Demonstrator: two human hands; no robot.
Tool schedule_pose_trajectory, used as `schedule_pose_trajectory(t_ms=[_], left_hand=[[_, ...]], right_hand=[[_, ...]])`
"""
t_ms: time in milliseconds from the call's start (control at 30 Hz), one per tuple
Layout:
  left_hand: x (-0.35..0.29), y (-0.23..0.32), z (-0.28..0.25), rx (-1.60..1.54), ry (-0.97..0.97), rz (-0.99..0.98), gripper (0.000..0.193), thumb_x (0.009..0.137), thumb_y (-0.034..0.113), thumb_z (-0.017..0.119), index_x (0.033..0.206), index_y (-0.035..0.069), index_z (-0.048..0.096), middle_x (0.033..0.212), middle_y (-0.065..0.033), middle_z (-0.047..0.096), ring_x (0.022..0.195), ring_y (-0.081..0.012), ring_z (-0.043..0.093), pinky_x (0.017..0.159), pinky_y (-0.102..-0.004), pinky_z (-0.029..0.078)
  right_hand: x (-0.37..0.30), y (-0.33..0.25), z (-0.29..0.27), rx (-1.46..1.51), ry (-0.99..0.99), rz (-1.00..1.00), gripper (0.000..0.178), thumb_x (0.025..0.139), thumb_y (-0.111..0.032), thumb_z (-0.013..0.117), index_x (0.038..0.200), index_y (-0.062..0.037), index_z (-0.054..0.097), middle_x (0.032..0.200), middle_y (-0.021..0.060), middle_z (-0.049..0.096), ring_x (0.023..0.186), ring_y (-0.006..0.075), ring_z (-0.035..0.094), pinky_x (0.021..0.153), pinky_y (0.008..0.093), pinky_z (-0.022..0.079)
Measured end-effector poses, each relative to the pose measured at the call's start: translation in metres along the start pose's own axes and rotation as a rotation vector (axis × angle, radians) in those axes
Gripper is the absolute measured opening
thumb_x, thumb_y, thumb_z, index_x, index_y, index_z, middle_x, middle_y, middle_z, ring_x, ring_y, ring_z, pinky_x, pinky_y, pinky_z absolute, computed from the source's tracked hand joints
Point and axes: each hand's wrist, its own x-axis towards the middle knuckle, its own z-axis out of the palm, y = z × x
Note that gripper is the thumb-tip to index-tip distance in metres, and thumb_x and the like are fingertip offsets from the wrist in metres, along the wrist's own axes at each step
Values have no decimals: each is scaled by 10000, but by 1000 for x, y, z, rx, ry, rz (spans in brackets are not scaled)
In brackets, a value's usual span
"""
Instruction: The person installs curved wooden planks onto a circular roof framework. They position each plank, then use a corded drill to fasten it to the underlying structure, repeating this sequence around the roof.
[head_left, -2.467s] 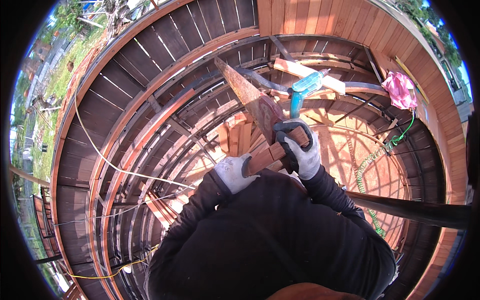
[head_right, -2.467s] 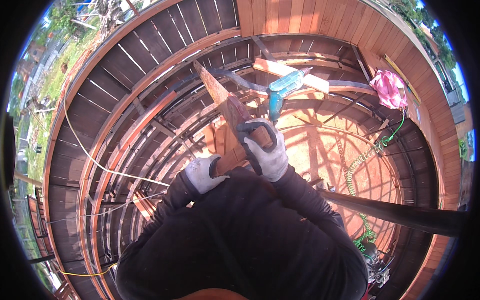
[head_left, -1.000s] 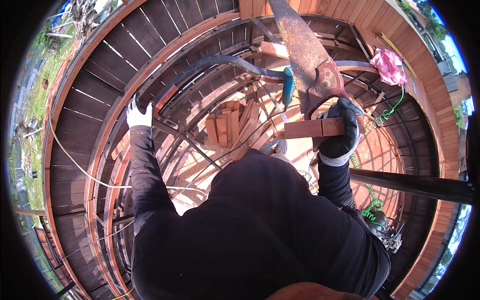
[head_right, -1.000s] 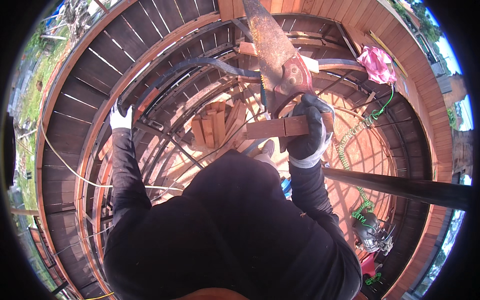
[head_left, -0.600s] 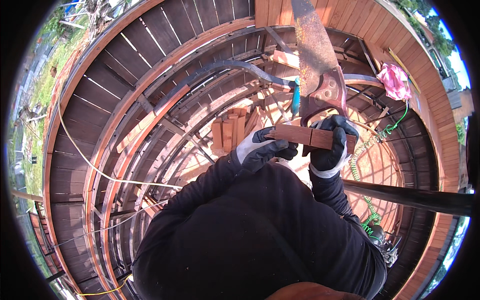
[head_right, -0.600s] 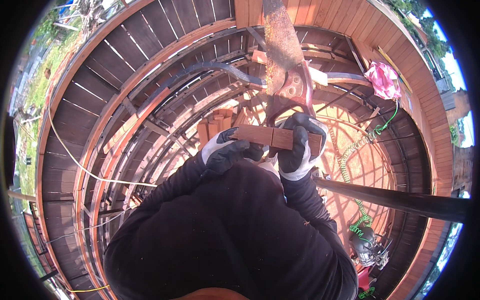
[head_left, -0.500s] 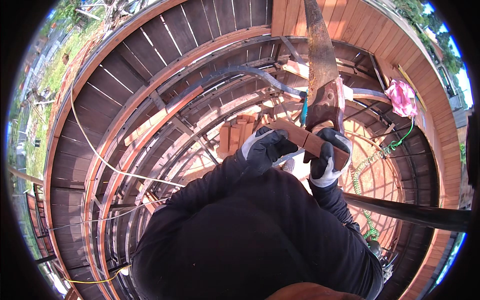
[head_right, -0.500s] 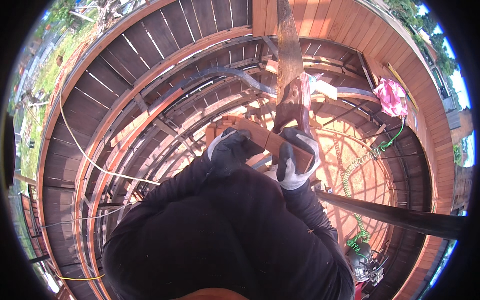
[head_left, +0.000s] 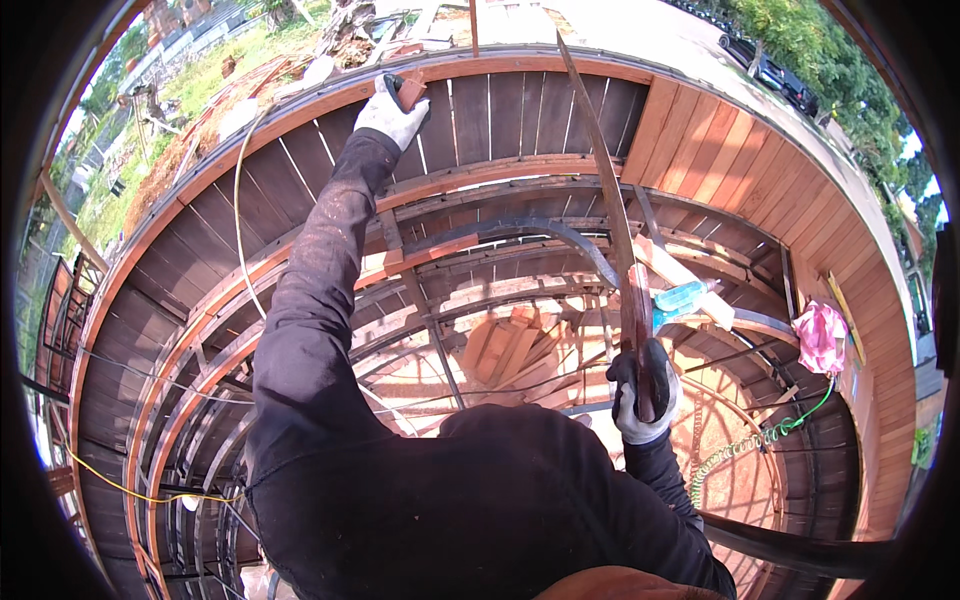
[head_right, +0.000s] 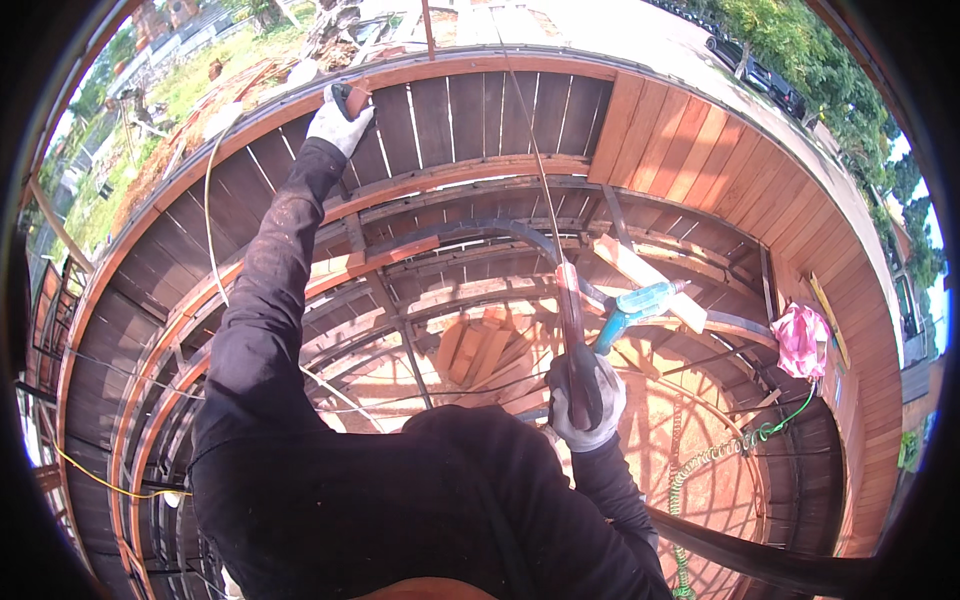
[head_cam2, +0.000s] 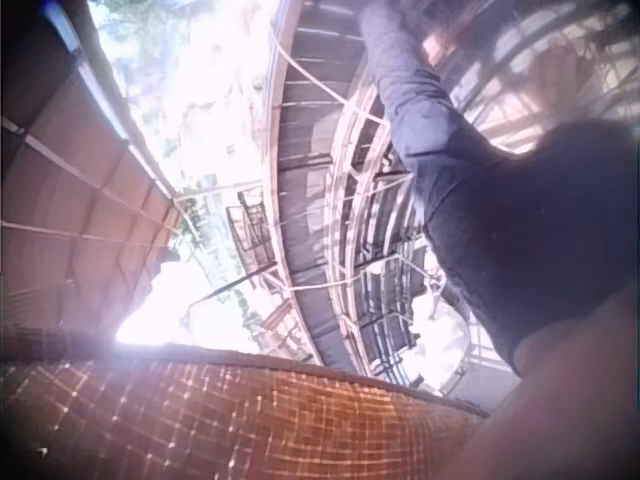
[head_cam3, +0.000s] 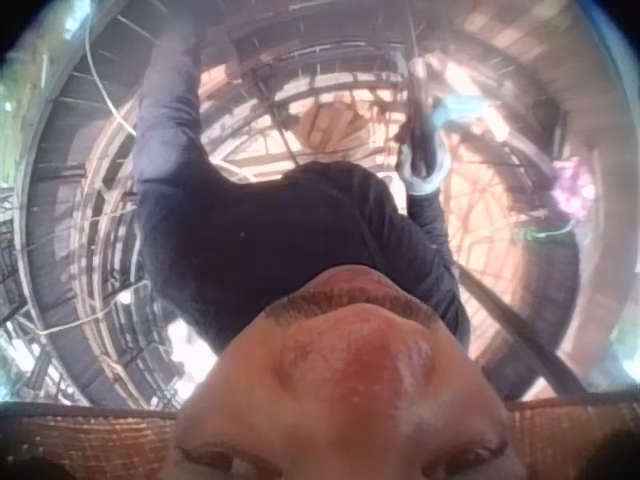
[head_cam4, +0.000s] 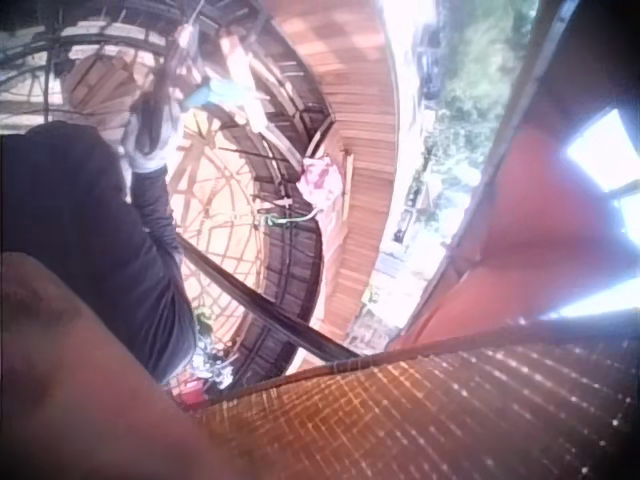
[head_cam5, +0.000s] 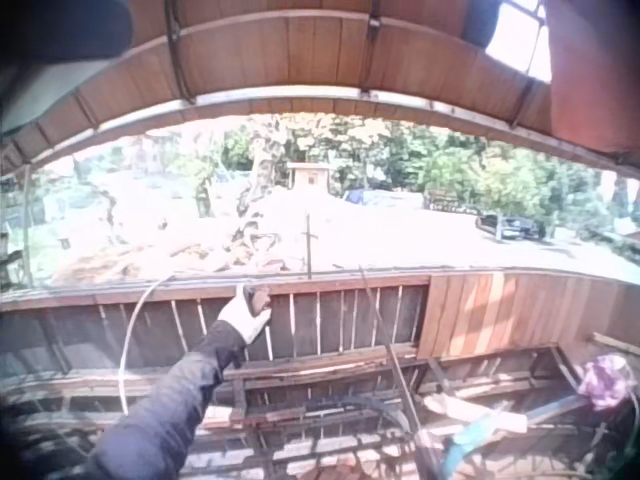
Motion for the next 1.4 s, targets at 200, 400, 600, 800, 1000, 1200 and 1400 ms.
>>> schedule_pose_trajectory(t_ms=[200,400,600,800,1000,1200,1400], left_hand=[[90,-15,-19,746,-159,181,613,895,441,573,1385,97,439,1276,-177,555,1197,-317,524,1035,-421,392],[94,-30,6,869,-146,205,638,884,527,550,1380,133,476,1411,-141,448,1306,-306,410,1088,-424,313],[101,-55,24,762,41,174,481,976,399,402,1295,60,523,1343,-140,517,1267,-263,449,1057,-396,339],[115,-56,33,740,54,38,380,999,301,344,1220,106,583,1243,-100,603,1133,-276,573,985,-411,408],[119,-42,23,1040,-168,165,286,956,183,424,1191,75,546,1164,-143,614,1121,-298,586,935,-410,464],[115,-34,20,977,-139,167,267,949,177,439,1162,66,557,1135,-149,618,1091,-300,597,914,-405,479],[117,-32,19,1002,-201,149,253,947,176,447,1148,73,562,1136,-153,616,1104,-307,593,915,-422,478]], right_hand=[[63,6,49,240,38,178,527,838,-129,613,1306,70,478,1296,211,559,1165,286,569,992,381,435],[139,14,118,176,2,-113,502,857,-28,628,1326,57,473,1208,174,613,1093,195,596,964,332,462],[170,31,168,389,-151,182,527,820,-9,615,1327,54,484,1112,138,651,934,162,640,834,281,511],[170,65,194,230,-109,-169,550,753,24,618,1289,72,508,1193,217,628,1036,259,665,889,315,508],[156,84,187,232,-117,-138,559,742,-7,650,1278,70,507,1192,220,628,1036,283,667,878,327,520],[173,84,192,311,-123,-92,586,734,-38,660,1286,68,495,1159,198,645,969,281,685,852,328,524],[188,97,226,342,-79,-34,561,774,-2,633,1312,55,485,1167,181,638,966,214,670,848,305,516]])
